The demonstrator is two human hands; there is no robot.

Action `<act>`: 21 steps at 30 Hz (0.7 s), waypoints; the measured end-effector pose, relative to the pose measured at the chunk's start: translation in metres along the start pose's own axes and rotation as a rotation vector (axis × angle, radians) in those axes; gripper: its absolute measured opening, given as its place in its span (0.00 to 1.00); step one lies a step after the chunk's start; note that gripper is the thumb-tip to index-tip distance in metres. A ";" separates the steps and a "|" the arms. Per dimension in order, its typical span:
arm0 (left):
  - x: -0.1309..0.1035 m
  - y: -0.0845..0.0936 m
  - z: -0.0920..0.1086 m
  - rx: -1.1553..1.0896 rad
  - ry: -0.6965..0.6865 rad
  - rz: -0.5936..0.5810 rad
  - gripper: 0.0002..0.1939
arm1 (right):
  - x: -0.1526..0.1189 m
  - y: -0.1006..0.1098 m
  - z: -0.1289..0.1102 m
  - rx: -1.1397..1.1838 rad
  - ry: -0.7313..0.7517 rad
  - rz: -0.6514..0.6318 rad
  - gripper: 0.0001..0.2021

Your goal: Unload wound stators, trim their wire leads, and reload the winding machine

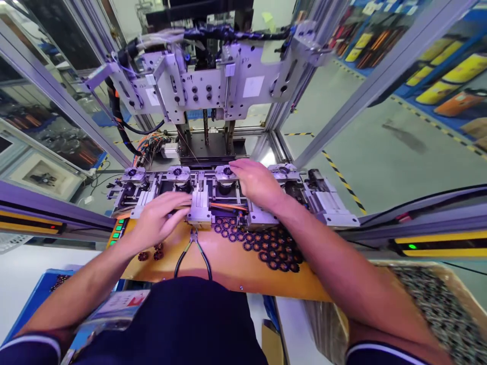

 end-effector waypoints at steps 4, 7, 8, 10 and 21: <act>0.064 -0.061 -0.012 0.223 -0.055 -0.282 0.22 | -0.032 0.062 -0.036 0.037 -0.146 0.338 0.16; 0.085 -0.093 -0.022 0.324 -0.054 -0.443 0.24 | -0.081 0.081 -0.070 0.102 -0.177 0.408 0.20; 0.089 -0.099 -0.023 0.337 -0.058 -0.466 0.24 | -0.101 0.081 -0.079 0.108 -0.197 0.401 0.21; 0.092 -0.104 -0.024 0.350 -0.061 -0.480 0.23 | -0.145 0.076 -0.089 0.119 -0.278 0.372 0.22; 0.096 -0.105 -0.013 0.405 -0.066 -0.531 0.23 | -0.276 0.025 -0.090 -0.033 -0.574 0.264 0.10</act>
Point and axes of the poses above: each hand's wrist, its own x-axis towards the middle knuckle, its own y-axis out of the back of the hand, z = x × y, the point moved 8 cm from there along x, towards the middle knuckle, and after that the axes turned 2 degrees about z, right-handed, at the moved point
